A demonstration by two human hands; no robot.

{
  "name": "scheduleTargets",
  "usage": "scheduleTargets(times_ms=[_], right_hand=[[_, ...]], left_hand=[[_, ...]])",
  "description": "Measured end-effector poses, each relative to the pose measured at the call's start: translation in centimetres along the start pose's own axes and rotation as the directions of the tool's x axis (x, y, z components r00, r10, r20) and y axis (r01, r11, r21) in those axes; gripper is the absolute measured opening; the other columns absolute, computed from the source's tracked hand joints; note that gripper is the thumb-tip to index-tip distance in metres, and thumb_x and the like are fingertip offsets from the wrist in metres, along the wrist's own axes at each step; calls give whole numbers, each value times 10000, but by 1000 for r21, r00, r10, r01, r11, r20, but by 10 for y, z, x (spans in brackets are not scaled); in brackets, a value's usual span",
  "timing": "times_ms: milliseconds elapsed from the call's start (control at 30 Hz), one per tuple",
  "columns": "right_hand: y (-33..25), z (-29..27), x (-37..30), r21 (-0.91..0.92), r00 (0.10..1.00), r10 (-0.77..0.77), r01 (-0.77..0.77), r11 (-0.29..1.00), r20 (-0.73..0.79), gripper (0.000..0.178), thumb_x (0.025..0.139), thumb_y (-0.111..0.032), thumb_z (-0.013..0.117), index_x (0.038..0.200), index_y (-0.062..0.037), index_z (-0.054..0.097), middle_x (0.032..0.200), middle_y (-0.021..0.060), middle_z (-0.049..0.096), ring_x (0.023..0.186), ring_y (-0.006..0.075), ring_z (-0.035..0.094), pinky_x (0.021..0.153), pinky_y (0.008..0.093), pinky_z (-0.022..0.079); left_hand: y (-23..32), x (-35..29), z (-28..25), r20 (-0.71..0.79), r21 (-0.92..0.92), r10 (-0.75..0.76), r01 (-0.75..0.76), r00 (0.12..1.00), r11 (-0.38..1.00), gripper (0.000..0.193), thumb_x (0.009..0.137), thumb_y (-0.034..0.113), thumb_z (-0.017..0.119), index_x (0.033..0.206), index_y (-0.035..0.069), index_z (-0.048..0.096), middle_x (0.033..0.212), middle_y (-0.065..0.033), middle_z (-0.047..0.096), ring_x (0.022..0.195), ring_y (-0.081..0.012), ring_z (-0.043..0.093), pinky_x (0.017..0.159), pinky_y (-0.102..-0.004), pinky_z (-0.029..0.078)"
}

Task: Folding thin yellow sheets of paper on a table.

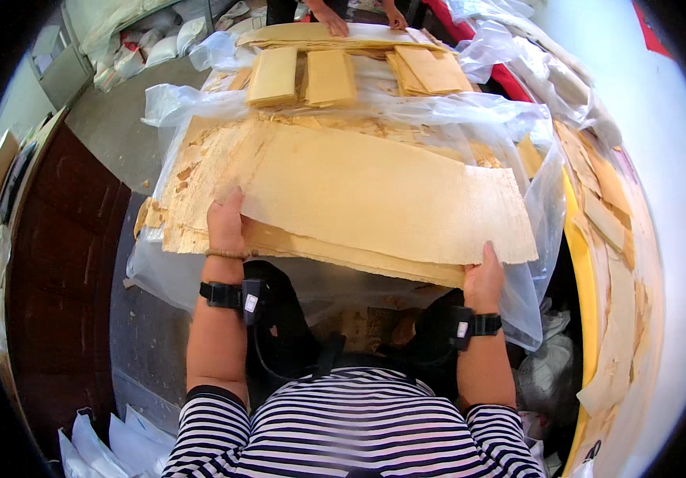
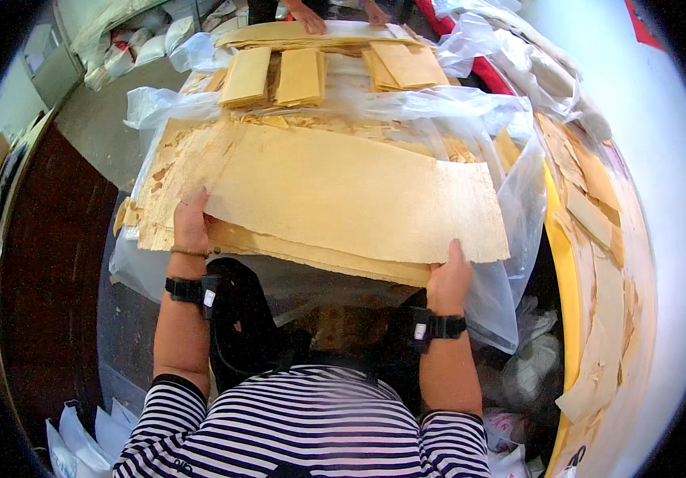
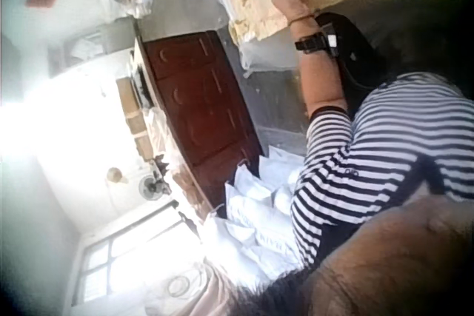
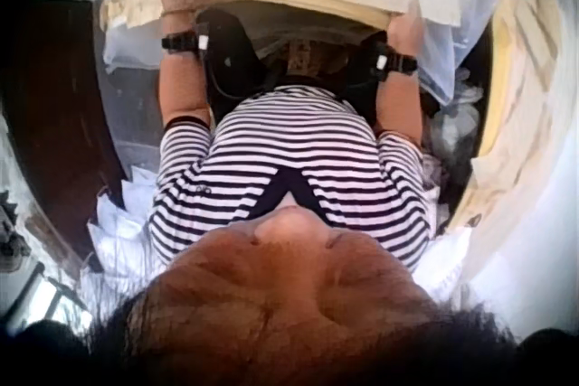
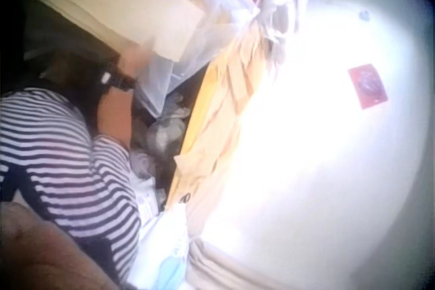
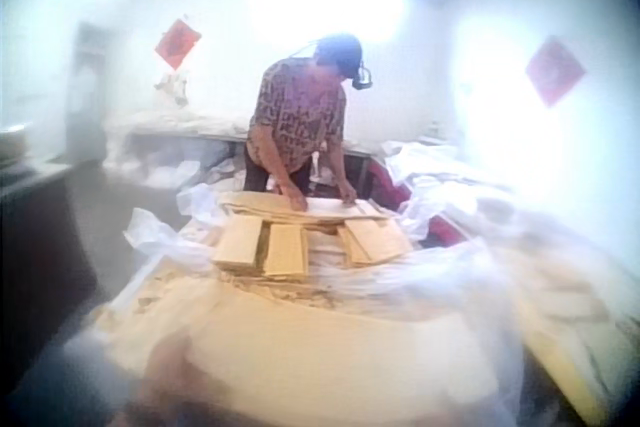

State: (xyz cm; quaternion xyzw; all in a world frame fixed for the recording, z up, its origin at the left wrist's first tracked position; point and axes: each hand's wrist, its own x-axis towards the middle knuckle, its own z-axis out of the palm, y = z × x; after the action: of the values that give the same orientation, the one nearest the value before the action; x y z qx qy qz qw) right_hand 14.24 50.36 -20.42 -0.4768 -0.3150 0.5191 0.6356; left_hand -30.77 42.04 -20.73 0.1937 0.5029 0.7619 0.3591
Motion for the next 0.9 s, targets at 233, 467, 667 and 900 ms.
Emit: scheduleTargets(times_ms=[233,467,667,900], right_hand=[[-21,34,-31,-210,953,-290,267,941,-89,417,1053,-275,512,1154,109,636,1096,123,693,954,172,629,833,319,497],[-19,48,-38,-453,953,-303,272,849,4,388,1056,-259,525,1143,101,642,1042,85,694,949,137,606,852,290,476],[-20,58,-45,-543,935,-316,353,762,164,328,1074,-204,486,1009,78,641,842,54,638,762,132,544,697,315,452],[-23,93,-63,-499,624,-582,776,386,520,562,853,19,508,1415,27,498,1355,262,578,1256,419,561,1072,405,442]], left_hand=[[4,-59,97,556,709,623,-705,551,-9,405,883,57,590,1287,37,608,1221,-135,678,1093,-322,653,885,-404,525],[-52,-103,153,852,500,330,-817,406,-286,483,869,89,571,1347,18,550,1429,-165,544,1324,-345,505,1078,-460,412],[-63,-98,144,832,555,259,-748,491,-365,433,899,130,542,1320,26,556,1397,-151,561,1339,-331,483,1065,-450,402],[-61,-91,142,856,515,154,-798,493,-312,369,890,144,574,1249,66,610,1361,-125,588,1272,-291,534,995,-419,433]])
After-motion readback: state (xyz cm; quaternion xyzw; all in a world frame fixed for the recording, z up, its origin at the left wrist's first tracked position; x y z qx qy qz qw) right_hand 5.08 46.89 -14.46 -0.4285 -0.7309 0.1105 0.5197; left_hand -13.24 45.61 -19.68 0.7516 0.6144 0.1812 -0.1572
